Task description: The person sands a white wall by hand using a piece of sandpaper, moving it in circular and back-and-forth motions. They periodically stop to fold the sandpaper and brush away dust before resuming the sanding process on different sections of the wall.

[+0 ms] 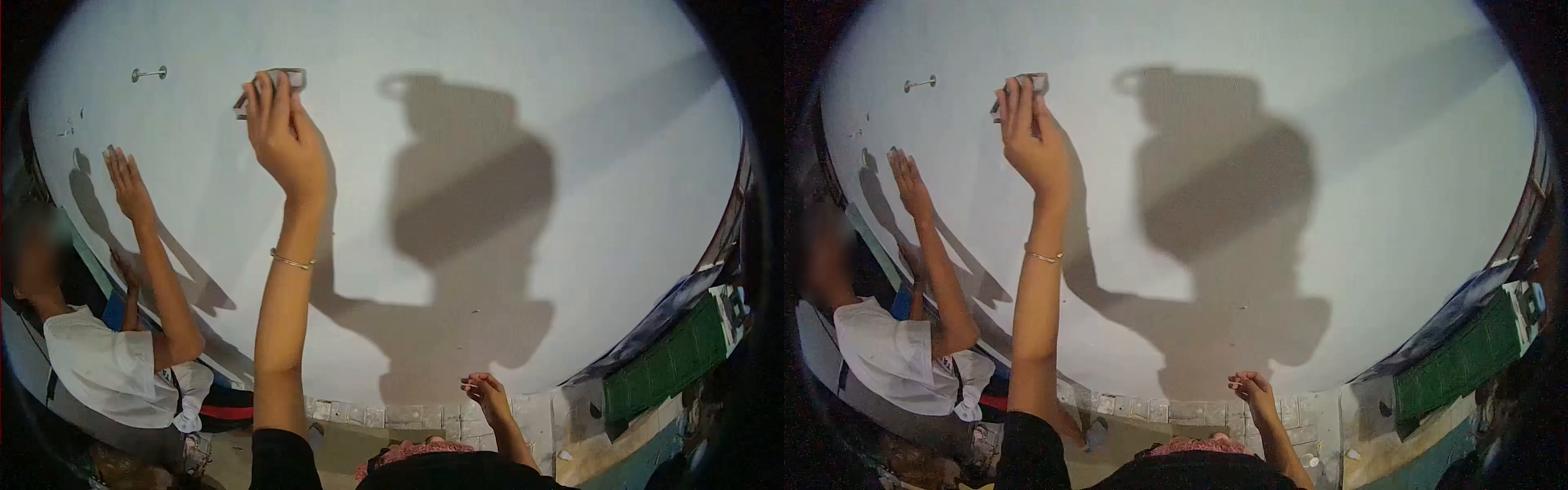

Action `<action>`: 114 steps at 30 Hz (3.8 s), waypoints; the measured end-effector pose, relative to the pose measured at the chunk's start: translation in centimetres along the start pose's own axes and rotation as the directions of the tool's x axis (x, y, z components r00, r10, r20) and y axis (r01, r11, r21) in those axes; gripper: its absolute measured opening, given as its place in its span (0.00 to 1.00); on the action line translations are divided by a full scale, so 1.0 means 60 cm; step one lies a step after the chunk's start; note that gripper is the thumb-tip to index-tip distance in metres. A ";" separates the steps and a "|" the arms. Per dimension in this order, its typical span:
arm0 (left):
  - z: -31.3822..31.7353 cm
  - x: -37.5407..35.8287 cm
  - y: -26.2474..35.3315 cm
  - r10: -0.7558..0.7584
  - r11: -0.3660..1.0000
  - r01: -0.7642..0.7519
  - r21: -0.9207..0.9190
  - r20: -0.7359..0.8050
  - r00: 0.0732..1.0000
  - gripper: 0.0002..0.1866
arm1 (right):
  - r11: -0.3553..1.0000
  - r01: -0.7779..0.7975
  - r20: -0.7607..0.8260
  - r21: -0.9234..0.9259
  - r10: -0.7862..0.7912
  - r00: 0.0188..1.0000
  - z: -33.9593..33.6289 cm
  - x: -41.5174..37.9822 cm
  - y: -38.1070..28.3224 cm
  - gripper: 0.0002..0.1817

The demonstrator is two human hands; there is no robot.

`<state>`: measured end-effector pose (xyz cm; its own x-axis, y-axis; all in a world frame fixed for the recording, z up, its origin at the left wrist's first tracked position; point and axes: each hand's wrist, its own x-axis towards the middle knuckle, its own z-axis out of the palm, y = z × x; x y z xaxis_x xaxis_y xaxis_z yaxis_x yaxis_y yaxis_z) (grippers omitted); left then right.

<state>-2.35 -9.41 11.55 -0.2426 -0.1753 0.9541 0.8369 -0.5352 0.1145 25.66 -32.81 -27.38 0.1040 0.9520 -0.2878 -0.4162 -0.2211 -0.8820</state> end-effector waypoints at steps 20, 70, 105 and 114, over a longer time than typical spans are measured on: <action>-0.024 -0.107 0.072 0.435 0.879 -0.330 -0.344 0.297 0.850 0.16 | 1.000 -0.023 0.032 -0.011 0.023 0.999 0.062 0.016 0.017 0.09; 0.038 -0.021 0.106 0.502 0.846 -0.532 -0.019 0.361 0.786 0.32 | 0.983 -0.146 0.008 -0.113 0.148 0.989 -0.030 0.034 0.077 0.12; 0.086 -0.085 0.229 0.442 0.887 -0.460 -0.046 0.380 0.813 0.33 | 0.963 -0.236 -0.064 -0.130 0.229 0.971 -0.193 0.020 0.084 0.12; 0.087 -0.150 0.278 0.540 0.832 -0.536 -0.144 0.433 0.721 0.32 | 0.967 -0.224 -0.097 -0.119 0.213 0.972 -0.238 0.011 0.060 0.12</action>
<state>16.37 -12.46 6.34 0.4896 -0.0581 0.8700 0.7554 -0.4700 -0.4565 37.10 -35.98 -36.10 0.0999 0.8579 -0.5040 -0.3185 -0.4524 -0.8330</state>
